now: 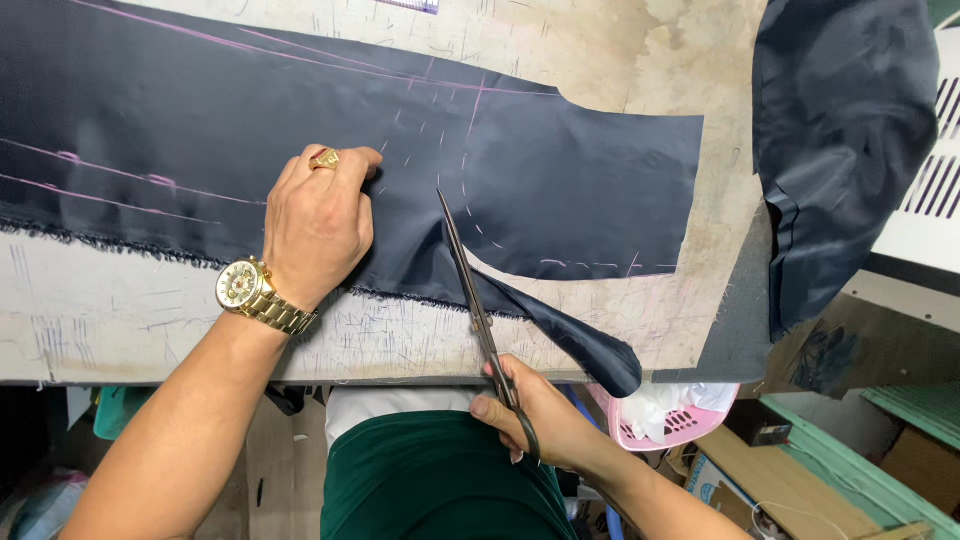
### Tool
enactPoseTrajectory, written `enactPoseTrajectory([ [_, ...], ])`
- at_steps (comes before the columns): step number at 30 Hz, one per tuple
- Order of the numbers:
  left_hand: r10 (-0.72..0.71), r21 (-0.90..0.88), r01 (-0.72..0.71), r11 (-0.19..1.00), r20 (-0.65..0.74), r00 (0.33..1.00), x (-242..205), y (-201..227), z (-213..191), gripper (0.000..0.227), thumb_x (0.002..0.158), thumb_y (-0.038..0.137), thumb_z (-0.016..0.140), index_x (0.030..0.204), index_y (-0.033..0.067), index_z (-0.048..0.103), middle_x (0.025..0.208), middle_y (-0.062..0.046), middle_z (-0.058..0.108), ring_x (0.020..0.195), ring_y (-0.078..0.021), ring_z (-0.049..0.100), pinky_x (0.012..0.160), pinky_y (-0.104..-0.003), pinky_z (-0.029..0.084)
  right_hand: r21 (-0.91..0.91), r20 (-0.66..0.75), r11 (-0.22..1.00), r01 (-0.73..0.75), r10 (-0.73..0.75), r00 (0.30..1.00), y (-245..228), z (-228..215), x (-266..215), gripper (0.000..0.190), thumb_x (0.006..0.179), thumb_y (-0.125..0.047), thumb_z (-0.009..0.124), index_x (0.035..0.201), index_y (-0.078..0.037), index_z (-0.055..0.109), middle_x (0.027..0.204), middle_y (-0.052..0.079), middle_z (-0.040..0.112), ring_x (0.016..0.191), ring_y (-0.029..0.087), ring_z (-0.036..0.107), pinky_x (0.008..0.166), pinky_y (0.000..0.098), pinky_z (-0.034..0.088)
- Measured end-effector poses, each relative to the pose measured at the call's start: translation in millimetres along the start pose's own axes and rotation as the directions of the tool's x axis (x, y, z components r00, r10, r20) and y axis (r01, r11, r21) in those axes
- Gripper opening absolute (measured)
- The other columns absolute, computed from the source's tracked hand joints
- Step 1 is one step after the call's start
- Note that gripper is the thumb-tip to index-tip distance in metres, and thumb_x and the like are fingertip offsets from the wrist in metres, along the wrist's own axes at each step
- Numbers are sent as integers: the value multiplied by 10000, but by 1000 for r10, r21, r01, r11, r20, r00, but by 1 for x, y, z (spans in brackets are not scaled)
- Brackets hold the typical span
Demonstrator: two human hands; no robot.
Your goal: The person uses shears to cut dark fabric along chalked outlines on a workspace table, handling several distinct pieces and moving a weight and ruler aside to reach the material.
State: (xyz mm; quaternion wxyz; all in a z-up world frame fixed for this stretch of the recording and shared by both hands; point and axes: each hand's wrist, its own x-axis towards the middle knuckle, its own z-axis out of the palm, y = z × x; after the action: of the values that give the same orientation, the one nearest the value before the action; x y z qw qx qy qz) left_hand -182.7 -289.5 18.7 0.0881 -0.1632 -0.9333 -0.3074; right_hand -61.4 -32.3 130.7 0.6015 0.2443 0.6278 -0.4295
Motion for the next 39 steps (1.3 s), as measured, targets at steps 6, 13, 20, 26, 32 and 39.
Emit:
enactPoseTrajectory([
  [6,12,-10,-12,1000,11,1000,2,-2,-3,350,776,-134,531,1059,29,655,853,-102,637,790,-347,549,710,-432,472,129,26,990,56,-60,998,9,11,6,535,886,-527,662,1138,-110,442,585,1,389,434,117,486,421,276,491],
  [13,25,-56,-23,998,24,999,3,-5,-4,364,778,-148,526,1075,17,656,854,-104,660,779,-351,548,718,-436,476,141,-40,989,53,-48,998,0,25,17,692,822,-582,666,1267,-89,474,551,-5,414,480,97,505,443,284,534],
  [20,34,-58,-32,998,38,999,4,-8,-4,345,774,-133,536,1062,15,653,816,-115,626,781,-345,552,693,-442,472,306,-25,946,107,-104,994,11,47,26,414,963,-411,661,1146,-127,420,512,-5,390,419,114,467,392,285,506],
  [26,21,-97,-17,995,48,999,5,-11,-3,330,780,-141,531,1053,1,650,802,-121,614,775,-342,552,676,-441,470,337,-53,929,153,-144,988,-10,53,26,397,966,-367,676,1149,-101,445,621,-9,371,460,108,481,444,311,553],
  [32,16,-101,-8,995,75,997,5,-12,-5,352,787,-130,530,1089,-1,656,845,-127,654,818,-359,568,702,-454,493,355,-140,928,113,-67,988,-22,68,31,453,931,-432,685,1166,-129,444,532,-15,417,423,111,480,405,277,523],
  [39,16,-119,-4,993,100,995,7,-13,-6,330,802,-126,536,1087,-3,648,848,-123,651,822,-353,568,697,-447,489,386,-125,904,182,-144,982,-30,71,35,510,899,-489,666,1147,-108,434,599,-20,425,451,93,493,439,287,562],
])
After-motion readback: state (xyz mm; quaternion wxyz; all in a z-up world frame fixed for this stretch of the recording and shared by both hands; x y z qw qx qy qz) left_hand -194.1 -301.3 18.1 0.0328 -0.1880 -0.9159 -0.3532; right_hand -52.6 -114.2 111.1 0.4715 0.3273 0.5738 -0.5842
